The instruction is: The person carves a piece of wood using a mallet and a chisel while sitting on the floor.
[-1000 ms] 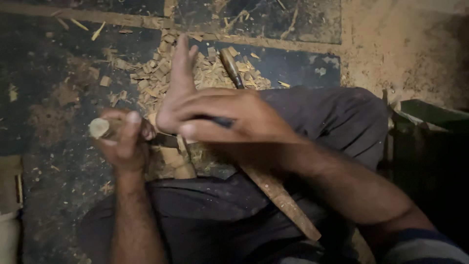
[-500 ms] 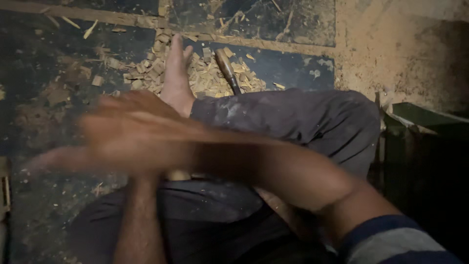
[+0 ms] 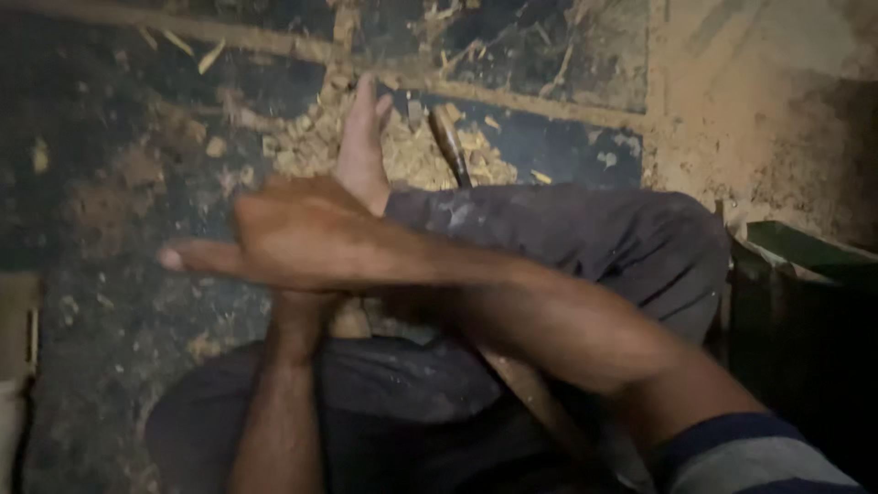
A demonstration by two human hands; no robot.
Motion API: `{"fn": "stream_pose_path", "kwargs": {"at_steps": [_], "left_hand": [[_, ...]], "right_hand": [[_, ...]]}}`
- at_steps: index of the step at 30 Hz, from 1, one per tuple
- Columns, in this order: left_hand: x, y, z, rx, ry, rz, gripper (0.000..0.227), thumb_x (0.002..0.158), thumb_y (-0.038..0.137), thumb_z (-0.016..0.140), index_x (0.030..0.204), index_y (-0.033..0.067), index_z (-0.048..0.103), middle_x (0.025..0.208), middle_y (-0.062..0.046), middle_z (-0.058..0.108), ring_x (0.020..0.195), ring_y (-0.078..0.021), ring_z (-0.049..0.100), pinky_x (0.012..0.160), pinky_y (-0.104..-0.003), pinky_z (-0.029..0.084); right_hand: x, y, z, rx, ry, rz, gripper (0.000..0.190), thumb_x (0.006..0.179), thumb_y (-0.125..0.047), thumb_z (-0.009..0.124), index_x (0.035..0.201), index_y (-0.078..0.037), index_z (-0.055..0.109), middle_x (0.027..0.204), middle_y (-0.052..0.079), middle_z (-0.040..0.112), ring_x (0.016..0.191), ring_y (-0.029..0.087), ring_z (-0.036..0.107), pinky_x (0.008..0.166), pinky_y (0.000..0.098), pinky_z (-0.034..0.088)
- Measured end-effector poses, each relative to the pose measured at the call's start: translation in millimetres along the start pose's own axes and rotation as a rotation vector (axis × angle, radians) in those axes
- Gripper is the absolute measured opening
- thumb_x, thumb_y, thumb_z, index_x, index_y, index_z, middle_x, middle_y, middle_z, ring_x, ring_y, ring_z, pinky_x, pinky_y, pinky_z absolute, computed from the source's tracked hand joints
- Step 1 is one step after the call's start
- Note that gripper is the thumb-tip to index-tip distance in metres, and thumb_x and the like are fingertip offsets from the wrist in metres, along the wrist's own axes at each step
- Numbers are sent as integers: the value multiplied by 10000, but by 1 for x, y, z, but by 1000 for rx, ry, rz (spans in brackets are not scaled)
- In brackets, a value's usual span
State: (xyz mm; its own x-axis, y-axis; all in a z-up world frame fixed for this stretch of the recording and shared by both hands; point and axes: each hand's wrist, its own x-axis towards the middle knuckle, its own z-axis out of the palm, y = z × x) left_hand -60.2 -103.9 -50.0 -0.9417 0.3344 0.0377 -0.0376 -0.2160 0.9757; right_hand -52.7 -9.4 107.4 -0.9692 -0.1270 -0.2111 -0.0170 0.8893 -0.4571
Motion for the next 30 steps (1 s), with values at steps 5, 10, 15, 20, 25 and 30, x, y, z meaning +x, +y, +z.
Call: {"fn": "stream_pose_path", "kwargs": {"at_steps": [5, 10, 15, 20, 25, 30], "left_hand": [[-1, 8, -1, 14, -22, -24, 139, 935, 73, 716, 1057, 51, 653, 850, -82, 697, 725, -163, 673, 648, -317, 551], [-10, 23, -9, 49, -14, -39, 152, 930, 69, 721, 1069, 52, 663, 873, -81, 712, 748, -165, 683, 664, -318, 556], [-15, 33, -10, 85, -16, -35, 166, 924, 66, 726, 1081, 53, 672, 896, -81, 727, 771, -168, 694, 680, -319, 561], [-7, 45, -5, 151, -61, -29, 181, 919, 62, 731, 1093, 55, 682, 919, -80, 742, 794, -170, 705, 696, -320, 566], [12, 62, 21, 252, -153, 28, 197, 914, 58, 736, 1106, 56, 691, 943, -80, 757, 818, -172, 715, 712, -322, 571], [6, 70, 46, 340, -123, 40, 209, 910, 55, 739, 1116, 57, 699, 961, -80, 770, 836, -174, 724, 724, -322, 576]], "right_hand": [[-24, 12, -51, 274, 125, -199, 912, 855, -895, 151, 549, -232, 696, 427, -65, 512, 384, 72, 543, 1056, 919, -296], [-41, -4, -78, 414, 15, -329, 961, 846, -933, 74, 842, -275, 774, 484, -105, 568, 528, 43, 656, 947, 913, -350], [-39, -17, -78, 433, -41, -359, 916, 879, -875, 132, 928, -241, 792, 548, -76, 621, 574, 64, 706, 848, 810, -167], [-22, 0, -54, 483, -14, -247, 798, 936, -762, 261, 950, -165, 790, 631, -10, 684, 590, 111, 741, 730, 641, 160], [-27, 39, -53, 665, 123, -232, 688, 994, -649, 389, 972, -89, 788, 714, 56, 748, 606, 158, 777, 612, 472, 488], [-47, 71, -63, 677, 193, -341, 652, 1096, -573, 430, 1166, -7, 746, 991, 155, 795, 858, 240, 833, 781, 424, 655]]}}
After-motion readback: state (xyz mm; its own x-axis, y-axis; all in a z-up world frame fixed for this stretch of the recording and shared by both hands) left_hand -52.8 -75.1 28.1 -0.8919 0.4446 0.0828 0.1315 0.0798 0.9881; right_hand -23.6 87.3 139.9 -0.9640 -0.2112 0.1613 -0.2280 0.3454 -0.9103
